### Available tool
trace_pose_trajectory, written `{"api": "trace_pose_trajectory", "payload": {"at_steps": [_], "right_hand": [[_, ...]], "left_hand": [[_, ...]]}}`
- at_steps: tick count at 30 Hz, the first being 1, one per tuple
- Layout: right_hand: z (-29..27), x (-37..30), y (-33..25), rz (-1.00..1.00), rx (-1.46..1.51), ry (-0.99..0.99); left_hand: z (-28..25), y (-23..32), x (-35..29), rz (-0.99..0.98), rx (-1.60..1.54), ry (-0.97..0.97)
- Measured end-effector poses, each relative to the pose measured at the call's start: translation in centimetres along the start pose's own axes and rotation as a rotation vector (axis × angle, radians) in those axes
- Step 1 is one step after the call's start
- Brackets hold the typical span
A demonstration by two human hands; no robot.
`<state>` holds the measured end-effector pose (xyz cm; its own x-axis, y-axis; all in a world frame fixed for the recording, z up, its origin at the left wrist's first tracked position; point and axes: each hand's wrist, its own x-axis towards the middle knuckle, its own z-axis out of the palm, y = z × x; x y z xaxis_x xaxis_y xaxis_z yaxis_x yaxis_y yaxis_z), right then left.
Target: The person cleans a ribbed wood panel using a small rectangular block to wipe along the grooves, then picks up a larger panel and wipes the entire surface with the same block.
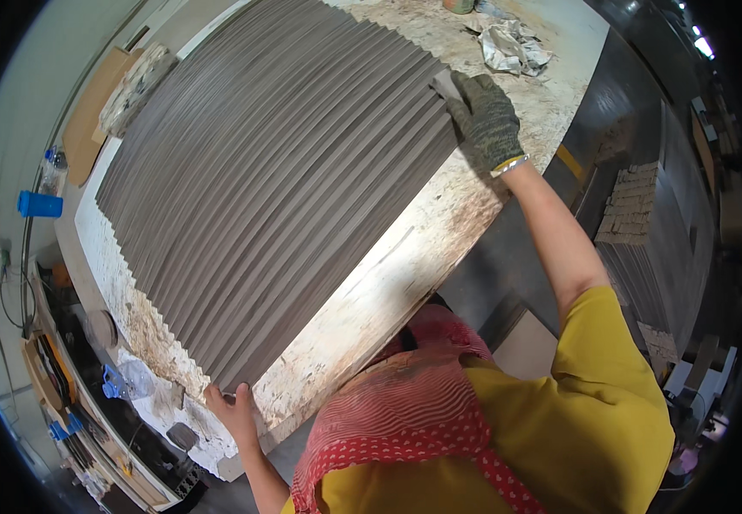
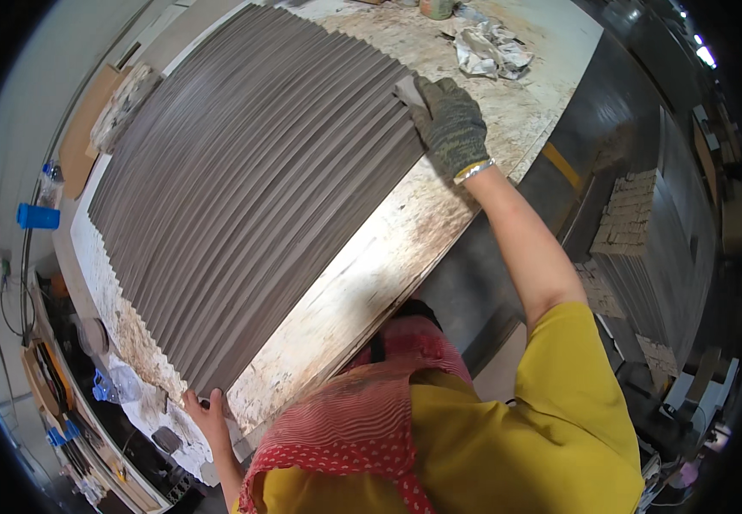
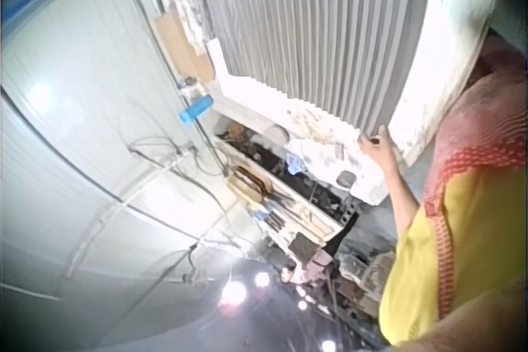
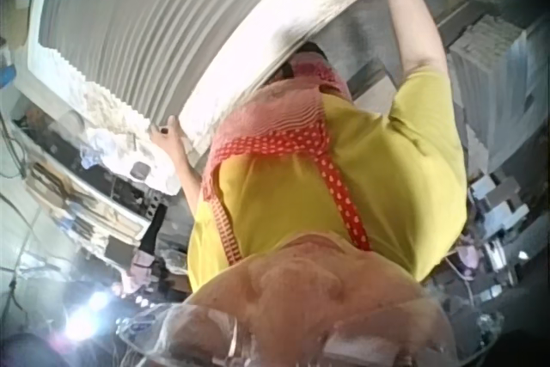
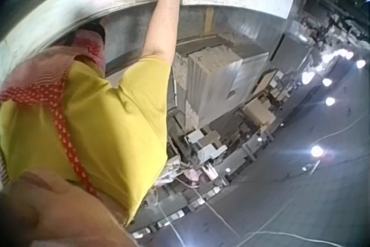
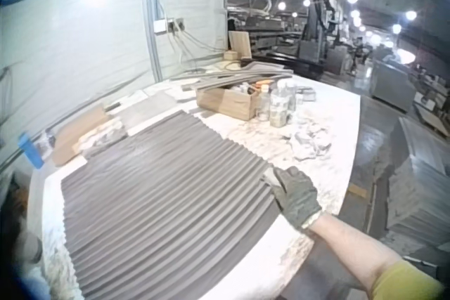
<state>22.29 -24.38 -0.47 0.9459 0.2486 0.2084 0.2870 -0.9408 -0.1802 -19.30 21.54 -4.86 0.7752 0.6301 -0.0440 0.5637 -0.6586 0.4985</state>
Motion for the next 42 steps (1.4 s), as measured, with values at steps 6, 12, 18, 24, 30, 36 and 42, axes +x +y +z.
{"api": "trace_pose_trajectory", "payload": {"at_steps": [6,12,18,24,30,36,42], "right_hand": [[-0.7,-4.2,-3.3,-0.501,0.131,0.031],[-2.2,3.2,5.7,-0.01,0.089,0.165],[-2.0,4.1,5.2,-0.213,-0.063,-0.08],[-0.1,3.6,-1.2,-0.681,0.199,0.424],[-0.9,6.9,0.9,-0.416,0.024,0.031],[-1.6,5.9,3.2,-0.515,-0.014,0.125],[-0.8,8.2,7.6,-0.448,-0.193,0.328]], "left_hand": [[-0.8,0.4,-0.2,-0.195,-0.133,-0.05],[-0.6,-0.6,0.0,-0.204,-0.175,-0.003],[-2.0,3.3,0.3,-0.324,-0.207,-0.097],[-2.1,3.6,0.5,-0.301,-0.206,-0.107],[-2.4,2.5,-0.3,-0.351,-0.18,-0.082],[-2.0,2.3,0.1,-0.372,-0.173,-0.07],[-1.8,2.9,0.9,-0.311,-0.213,-0.091]]}}
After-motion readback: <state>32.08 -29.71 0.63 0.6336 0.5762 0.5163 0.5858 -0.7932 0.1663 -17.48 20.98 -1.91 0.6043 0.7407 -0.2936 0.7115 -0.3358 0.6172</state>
